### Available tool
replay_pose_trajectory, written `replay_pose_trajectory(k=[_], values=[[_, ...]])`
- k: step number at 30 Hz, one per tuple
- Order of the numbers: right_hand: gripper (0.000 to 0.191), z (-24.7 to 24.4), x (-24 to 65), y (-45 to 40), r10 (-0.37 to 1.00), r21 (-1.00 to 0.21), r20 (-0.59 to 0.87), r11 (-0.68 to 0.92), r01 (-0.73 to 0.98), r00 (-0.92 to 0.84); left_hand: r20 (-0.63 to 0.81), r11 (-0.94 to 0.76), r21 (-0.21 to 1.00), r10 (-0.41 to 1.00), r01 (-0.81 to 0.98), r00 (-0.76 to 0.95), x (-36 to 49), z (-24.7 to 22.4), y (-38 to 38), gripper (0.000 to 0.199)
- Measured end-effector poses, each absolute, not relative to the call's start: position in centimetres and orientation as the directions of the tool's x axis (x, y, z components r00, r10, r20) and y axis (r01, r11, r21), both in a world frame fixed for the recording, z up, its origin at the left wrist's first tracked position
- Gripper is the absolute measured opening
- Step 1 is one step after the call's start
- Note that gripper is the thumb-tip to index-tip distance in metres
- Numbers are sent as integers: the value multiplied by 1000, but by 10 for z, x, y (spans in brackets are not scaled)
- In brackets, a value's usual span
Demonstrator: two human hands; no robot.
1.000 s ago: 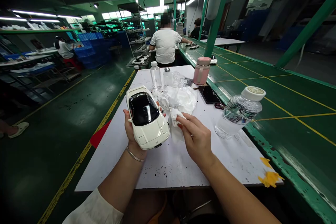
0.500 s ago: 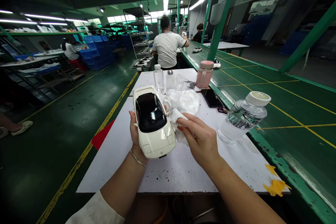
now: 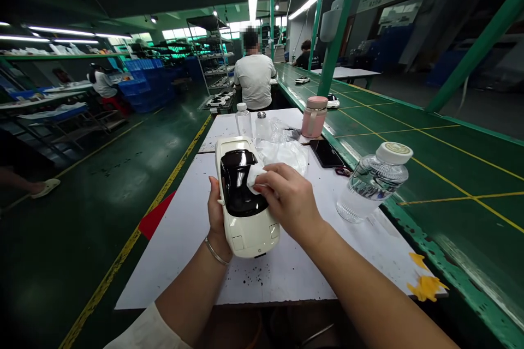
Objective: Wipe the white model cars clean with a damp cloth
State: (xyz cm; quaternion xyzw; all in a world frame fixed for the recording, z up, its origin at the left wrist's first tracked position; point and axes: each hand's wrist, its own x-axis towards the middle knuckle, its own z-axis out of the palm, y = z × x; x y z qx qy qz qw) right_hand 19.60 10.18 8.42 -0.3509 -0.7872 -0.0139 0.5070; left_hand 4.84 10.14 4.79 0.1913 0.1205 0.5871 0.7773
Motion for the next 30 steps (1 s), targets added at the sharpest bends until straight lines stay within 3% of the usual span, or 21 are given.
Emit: replay_pose_trajectory(k=[7, 14, 24, 30], values=[[15, 85, 173, 81, 442, -163, 807, 805, 571, -392, 57, 253, 413, 952, -875, 302, 50, 49, 100, 69], [11, 87, 199, 96, 572, -343, 775, 738, 581, -270, 63, 197, 467, 965, -862, 254, 48, 47, 100, 69], [9, 83, 211, 95, 598, -369, 765, 712, 597, -240, 59, 245, 464, 950, -851, 306, 49, 48, 97, 68], [13, 86, 197, 84, 464, -174, 787, 799, 576, -406, 57, 207, 480, 962, -853, 266, 50, 45, 99, 68]])
